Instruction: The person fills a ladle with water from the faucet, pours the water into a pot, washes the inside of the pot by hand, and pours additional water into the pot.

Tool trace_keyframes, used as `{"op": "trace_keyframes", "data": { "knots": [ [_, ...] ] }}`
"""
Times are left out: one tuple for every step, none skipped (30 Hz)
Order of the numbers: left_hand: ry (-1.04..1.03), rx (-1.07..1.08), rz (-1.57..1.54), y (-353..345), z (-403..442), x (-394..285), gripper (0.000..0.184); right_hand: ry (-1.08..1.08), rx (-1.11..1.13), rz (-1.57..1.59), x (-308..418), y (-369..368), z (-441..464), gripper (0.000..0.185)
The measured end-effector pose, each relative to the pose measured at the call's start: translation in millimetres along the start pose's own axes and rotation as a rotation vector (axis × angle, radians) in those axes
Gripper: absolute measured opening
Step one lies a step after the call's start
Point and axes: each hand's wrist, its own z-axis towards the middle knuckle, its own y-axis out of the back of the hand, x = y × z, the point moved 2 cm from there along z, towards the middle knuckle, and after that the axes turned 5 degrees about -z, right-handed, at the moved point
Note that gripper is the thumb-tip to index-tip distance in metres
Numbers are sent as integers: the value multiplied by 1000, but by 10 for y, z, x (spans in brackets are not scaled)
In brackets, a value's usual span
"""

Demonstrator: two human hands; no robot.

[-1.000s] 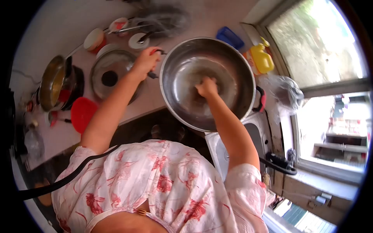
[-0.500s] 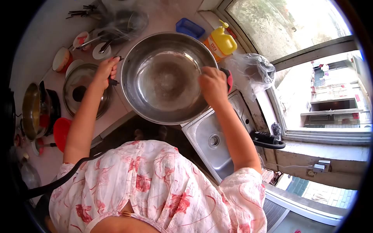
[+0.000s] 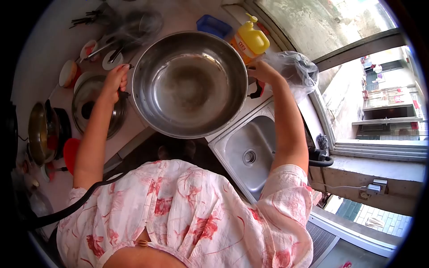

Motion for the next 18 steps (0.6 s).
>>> {"op": "trace_keyframes", "data": {
  "knots": [
    [-5, -8, -42, 4, 21, 6, 16, -36, -28, 277, -36, -53, -10, 26],
    [-5, -9, -43, 4, 16, 26, 16, -73, -52, 556, -81, -111, -36, 26],
    [-27, -28, -50, -1, -5, 29, 16, -71, -52, 557, -22, -117, -98, 26],
    [-47, -45, -54, -1, -24, 35, 16, -55, -93, 703, 92, -112, -182, 26],
    [-47, -45, -50, 10, -28, 53, 16, -39, -135, 849, 157, -115, -230, 26],
    [-55, -63, -68, 28, -30, 75, 17, -39, -137, 852, 142, -149, -223, 26],
    [-63, -80, -90, 33, -40, 84, 17, -4, -154, 869, 118, -179, -206, 26],
    [-67, -78, -92, 22, -56, 81, 17, 33, -171, 883, 101, -178, -195, 26],
    [-71, -95, -108, 13, -78, 79, 19, 35, -174, 879, 188, -154, -248, 26],
    [-74, -113, -122, 13, -88, 74, 20, -43, -244, 1107, 327, -138, -347, 27],
    [-76, -112, -122, 14, -83, 68, 20, -123, -314, 1336, 399, -148, -423, 27],
    [-71, -121, -121, 20, -76, 77, 22, -123, -314, 1336, 378, -195, -452, 27],
    [-65, -131, -122, 26, -72, 93, 24, -116, -335, 1338, 325, -246, -468, 27],
    [-67, -137, -128, 36, -57, 102, 24, -105, -353, 1338, 301, -259, -458, 28],
    [-86, -116, -121, 43, -45, 113, 25, -106, -349, 1337, 327, -259, -473, 28],
    [-105, -92, -113, 44, -37, 113, 26, -214, -412, 926, 339, -238, -503, 28],
    [-105, -88, -112, 40, -38, 100, 26, -312, -462, 509, 358, -208, -536, 28],
    [-86, -99, -113, 30, -46, 90, 27, -317, -464, 508, 395, -221, -559, 28]
  ]
}}
